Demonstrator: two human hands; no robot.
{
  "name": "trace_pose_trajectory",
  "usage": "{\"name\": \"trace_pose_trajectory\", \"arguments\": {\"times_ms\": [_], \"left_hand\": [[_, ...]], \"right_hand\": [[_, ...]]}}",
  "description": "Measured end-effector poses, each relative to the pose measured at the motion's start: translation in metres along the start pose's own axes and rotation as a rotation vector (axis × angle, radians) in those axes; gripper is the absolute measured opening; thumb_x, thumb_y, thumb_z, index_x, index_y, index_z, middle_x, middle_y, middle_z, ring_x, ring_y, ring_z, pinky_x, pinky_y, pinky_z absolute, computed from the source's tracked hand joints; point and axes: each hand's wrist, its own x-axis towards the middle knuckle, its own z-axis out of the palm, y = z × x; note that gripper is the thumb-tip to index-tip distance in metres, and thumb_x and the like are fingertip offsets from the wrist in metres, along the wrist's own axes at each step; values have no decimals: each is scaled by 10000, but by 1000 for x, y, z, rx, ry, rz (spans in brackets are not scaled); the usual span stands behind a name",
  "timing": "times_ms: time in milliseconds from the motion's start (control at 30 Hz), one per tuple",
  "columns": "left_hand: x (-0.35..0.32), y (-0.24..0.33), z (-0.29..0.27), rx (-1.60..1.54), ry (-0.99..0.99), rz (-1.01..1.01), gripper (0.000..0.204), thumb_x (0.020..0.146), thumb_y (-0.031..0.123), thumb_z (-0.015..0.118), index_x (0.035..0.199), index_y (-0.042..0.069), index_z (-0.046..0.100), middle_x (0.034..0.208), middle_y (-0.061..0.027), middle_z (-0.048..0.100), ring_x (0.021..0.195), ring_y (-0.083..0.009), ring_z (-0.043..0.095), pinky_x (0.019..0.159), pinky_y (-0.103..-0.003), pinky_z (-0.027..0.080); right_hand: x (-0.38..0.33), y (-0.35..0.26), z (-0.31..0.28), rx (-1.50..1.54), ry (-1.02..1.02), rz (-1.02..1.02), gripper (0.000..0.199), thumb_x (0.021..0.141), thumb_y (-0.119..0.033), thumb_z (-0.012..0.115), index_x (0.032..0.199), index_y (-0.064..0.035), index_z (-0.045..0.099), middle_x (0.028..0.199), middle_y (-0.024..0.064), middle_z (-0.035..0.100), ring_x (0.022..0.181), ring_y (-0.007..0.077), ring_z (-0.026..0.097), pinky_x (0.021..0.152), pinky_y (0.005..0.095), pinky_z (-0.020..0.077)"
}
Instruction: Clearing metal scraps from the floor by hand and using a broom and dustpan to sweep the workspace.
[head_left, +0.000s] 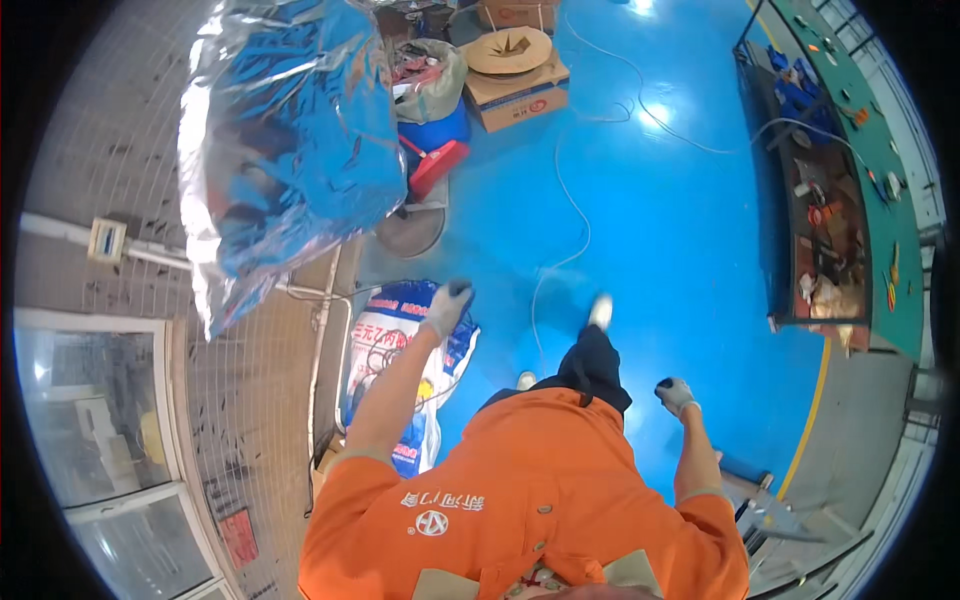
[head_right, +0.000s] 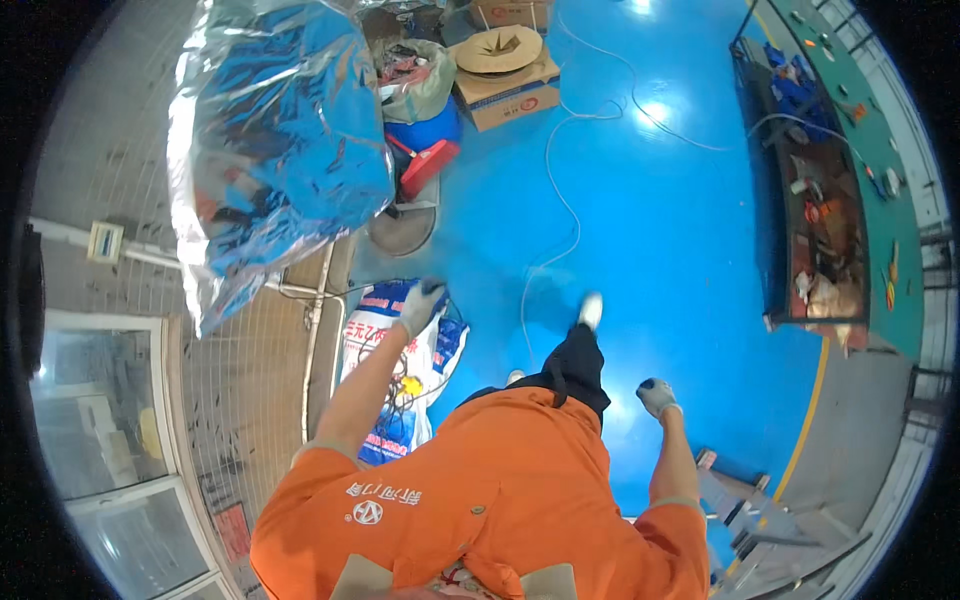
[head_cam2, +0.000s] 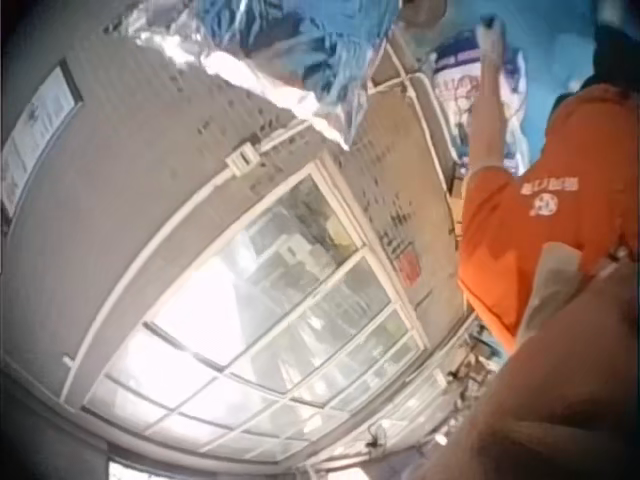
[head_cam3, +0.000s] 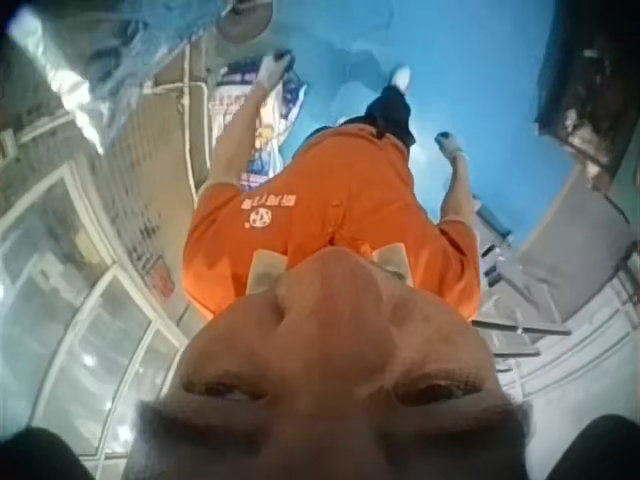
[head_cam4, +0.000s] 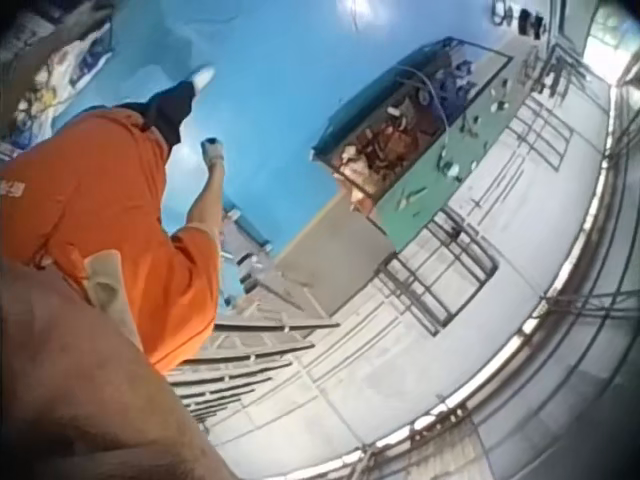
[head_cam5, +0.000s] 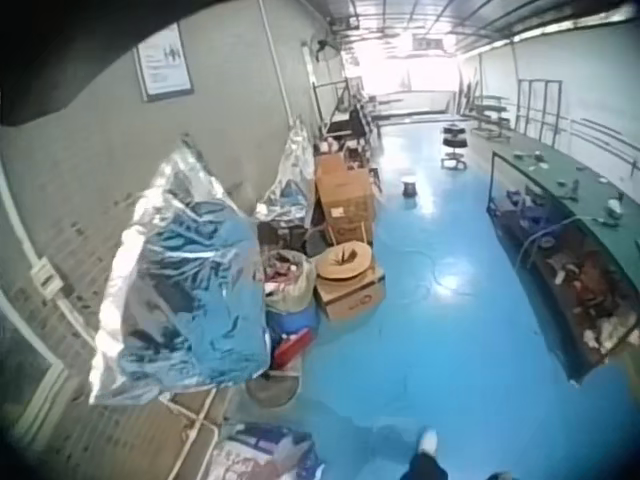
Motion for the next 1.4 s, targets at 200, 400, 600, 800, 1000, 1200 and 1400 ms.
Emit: {"name": "trace_pose_trajectory", "arguments": {"times_ms": [200,400,600,800,1000,1200,1400], "left_hand": [[182,74,50,39,-31,-18,295,856,137,591,1109,-12,620,947,-84,658,836,-200,588,779,-283,477],[243,-12,21,47,309,-633,414,820,269,611,1151,20,611,1058,-125,658,944,-256,603,868,-315,466],[359,-50,13,3,457,-779,430,821,291,629,1153,19,611,1053,-117,658,931,-241,601,854,-308,467],[525,-159,-41,-319,713,-932,395,853,313,590,1140,43,614,1029,-96,657,892,-233,591,823,-333,469],[645,-263,-120,-888,1085,-830,342,919,321,493,1140,86,609,992,-51,653,865,-231,585,827,-366,477],[681,-281,-156,-1230,1281,-520,298,916,275,483,1132,90,571,985,-29,620,842,-213,558,814,-337,450],[661,-247,-156,-1130,1154,-280,296,967,300,460,1207,158,560,1035,2,619,913,-182,588,876,-381,462]], "right_hand": [[202,-72,-130,-28,210,-96,303,790,-265,575,944,-30,689,842,104,700,736,302,634,690,404,504],[379,-377,-261,90,161,-517,332,843,-283,573,1028,-25,669,959,132,694,831,295,638,746,383,493],[432,-702,-256,175,-77,-869,372,898,-296,535,1094,5,630,982,105,679,843,230,595,773,317,467],[510,-946,-145,322,-328,-970,393,909,-366,499,1060,-29,636,930,117,674,823,266,608,760,327,464],[552,-1111,-9,468,-539,-1105,441,900,-387,485,1093,-13,616,946,102,672,799,240,590,747,357,466],[549,-1163,68,197,-948,-1294,319,773,-251,559,952,-10,667,906,172,686,754,311,605,701,409,491],[520,-1160,75,31,-1189,-1098,306,782,-167,567,1020,17,621,844,180,664,727,320,621,666,440,510]]}}
